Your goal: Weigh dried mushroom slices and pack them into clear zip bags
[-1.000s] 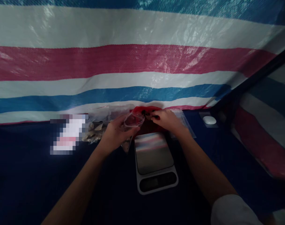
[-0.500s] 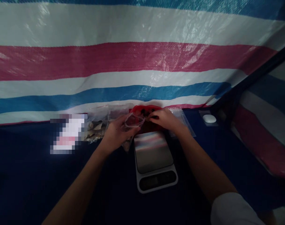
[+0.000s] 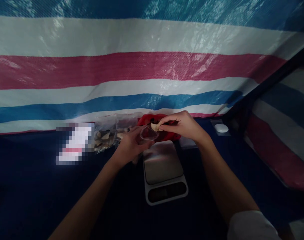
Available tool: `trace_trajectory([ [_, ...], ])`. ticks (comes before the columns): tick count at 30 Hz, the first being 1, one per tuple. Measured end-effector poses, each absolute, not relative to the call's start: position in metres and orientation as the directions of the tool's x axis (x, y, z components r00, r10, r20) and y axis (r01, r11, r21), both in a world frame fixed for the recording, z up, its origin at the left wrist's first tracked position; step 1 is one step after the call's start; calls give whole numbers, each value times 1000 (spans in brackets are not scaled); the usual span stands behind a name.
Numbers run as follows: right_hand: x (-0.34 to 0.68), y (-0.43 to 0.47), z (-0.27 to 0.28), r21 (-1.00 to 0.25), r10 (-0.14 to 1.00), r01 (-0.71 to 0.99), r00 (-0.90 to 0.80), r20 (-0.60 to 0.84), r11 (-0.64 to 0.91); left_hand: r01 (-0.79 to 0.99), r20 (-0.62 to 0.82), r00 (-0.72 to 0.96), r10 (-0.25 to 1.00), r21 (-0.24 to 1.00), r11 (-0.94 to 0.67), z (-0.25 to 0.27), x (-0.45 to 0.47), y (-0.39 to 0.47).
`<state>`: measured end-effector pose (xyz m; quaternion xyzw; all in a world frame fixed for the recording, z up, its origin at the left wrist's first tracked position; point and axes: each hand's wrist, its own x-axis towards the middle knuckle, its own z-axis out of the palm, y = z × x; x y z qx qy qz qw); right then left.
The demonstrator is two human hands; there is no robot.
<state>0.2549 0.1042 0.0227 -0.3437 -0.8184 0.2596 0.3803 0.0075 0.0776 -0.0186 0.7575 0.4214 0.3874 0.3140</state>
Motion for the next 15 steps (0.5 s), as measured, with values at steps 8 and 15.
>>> trace_trajectory([
  [8,236,92,34,-510,689,493,-646,329,705,366,320,373,871,812,-455,-21,12,75],
  [15,221,90,26,-394,676,559,-680,285,729,379,334,391,858,791,-481,-22,12,74],
])
